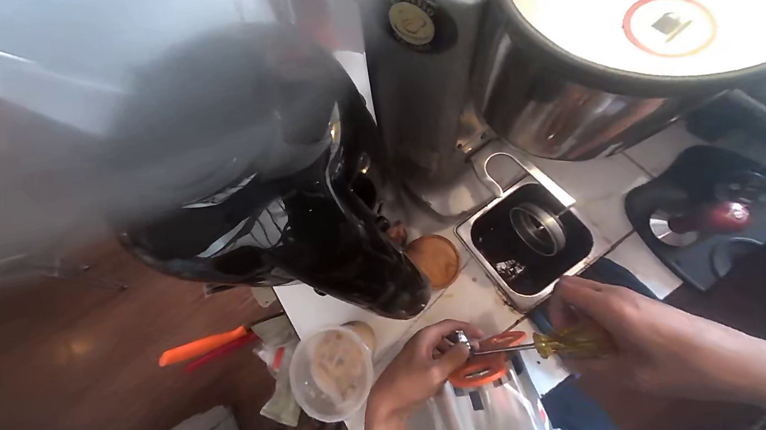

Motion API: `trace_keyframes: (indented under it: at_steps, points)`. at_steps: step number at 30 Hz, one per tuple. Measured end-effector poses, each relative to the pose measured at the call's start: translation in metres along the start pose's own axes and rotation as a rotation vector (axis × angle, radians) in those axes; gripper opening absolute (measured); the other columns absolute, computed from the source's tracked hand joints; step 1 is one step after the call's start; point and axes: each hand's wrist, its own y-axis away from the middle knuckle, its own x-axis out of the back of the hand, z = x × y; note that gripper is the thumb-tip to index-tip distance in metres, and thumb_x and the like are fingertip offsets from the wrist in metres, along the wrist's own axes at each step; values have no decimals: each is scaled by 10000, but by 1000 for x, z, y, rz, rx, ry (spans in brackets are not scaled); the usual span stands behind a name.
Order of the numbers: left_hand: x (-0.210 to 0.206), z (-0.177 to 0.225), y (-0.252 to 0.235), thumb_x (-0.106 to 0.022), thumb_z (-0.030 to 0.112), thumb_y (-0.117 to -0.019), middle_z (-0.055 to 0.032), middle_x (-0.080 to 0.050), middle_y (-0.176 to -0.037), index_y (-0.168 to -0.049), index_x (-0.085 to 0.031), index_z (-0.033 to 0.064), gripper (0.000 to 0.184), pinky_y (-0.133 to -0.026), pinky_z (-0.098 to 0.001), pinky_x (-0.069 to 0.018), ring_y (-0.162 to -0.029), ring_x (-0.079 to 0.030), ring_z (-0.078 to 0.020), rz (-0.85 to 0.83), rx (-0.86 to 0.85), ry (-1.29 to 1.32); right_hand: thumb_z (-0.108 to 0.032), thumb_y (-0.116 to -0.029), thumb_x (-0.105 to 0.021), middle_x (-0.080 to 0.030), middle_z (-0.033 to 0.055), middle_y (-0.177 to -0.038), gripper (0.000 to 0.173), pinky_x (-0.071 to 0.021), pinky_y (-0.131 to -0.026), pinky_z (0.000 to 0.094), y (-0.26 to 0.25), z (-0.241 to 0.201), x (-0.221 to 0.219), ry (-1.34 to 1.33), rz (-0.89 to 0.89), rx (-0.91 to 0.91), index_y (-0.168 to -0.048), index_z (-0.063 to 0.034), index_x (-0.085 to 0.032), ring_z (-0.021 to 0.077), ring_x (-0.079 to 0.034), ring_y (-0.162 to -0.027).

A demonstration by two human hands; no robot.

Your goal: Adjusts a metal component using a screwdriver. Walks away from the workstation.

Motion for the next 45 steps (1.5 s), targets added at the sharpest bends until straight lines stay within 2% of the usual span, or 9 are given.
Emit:
trace_keyframes:
  at_steps: [6,13,17,22,27,31,34,40,45]
  points:
    - [-1,1,0,-503,234,-1008,-42,-672,-1178,-1298,-634,65,360,-822,-280,-533,-960,-636,-87,6,1,-12,-480,-775,-830,-744,-85,-988,407,-619,-759,304,4,7,-8,-27,196,-79,-1105,-254,-755,38,-704,-858]
    - [1,-1,0,-500,255,-1015,-49,-669,-1182,-1311,-619,50,379,-821,-283,-540,-966,-641,-93,-14,-10,-7,-672,-944,-554,-641,-81,-644,476,-541,-510,314,6,9,-25,-113,226,-254,-901,-226,-715,63,-614,-538]
    - [2,1,-2,-497,241,-1018,-52,-675,-1167,-1303,-622,42,369,-844,-286,-539,-976,-642,-92,-11,-24,-10,-739,-938,-495,-659,-78,-675,544,-561,-547,349,6,9,-22,-5,176,-214,-916,-250,-734,68,-642,-589]
    - [1,5,-4,-510,236,-1016,-45,-678,-1145,-1278,-636,40,351,-876,-286,-534,-999,-640,-86,6,0,8,-666,-957,-538,-705,-39,-790,476,-579,-638,442,28,20,-13,44,114,-186,-1052,-249,-747,125,-678,-698]
    - [3,16,-5,-489,189,-1016,-30,-689,-1117,-1246,-661,38,324,-841,-271,-530,-958,-634,-61,40,3,-42,-470,-1000,-577,-670,-22,-802,347,-513,-538,282,73,43,-25,-431,88,-253,-1167,-176,-655,82,-595,-598]
    - [1,16,-6,-471,164,-1026,-26,-698,-1035,-1192,-687,40,299,-784,-255,-518,-870,-623,-54,59,-11,-70,-220,-810,-686,-641,-46,-801,335,-505,-521,263,112,29,-97,-626,287,-331,-1126,-112,-672,50,-577,-597]
    - [4,12,-9,-483,152,-1024,-27,-716,-1030,-1177,-703,43,289,-793,-256,-533,-877,-642,-56,26,-40,-91,-304,-789,-838,-635,-37,-764,353,-513,-568,266,121,9,-158,-530,406,-269,-1014,-94,-665,52,-587,-635]
    - [-5,-2,-8,-496,134,-1006,-39,-723,-947,-1136,-715,39,271,-703,-266,-541,-782,-643,-71,7,-58,-127,-380,-634,-962,-669,4,-945,664,-587,-732,285,108,-28,-222,-483,577,-245,-1121,-96,-611,88,-653,-827]
    - [-15,-7,-3,-512,177,-981,-42,-724,-920,-1112,-725,50,280,-682,-286,-539,-760,-647,-82,1,-79,-206,-344,-691,-914,-688,10,-963,645,-591,-776,277,106,-39,-249,-447,740,-291,-1193,-75,-611,75,-666,-850]
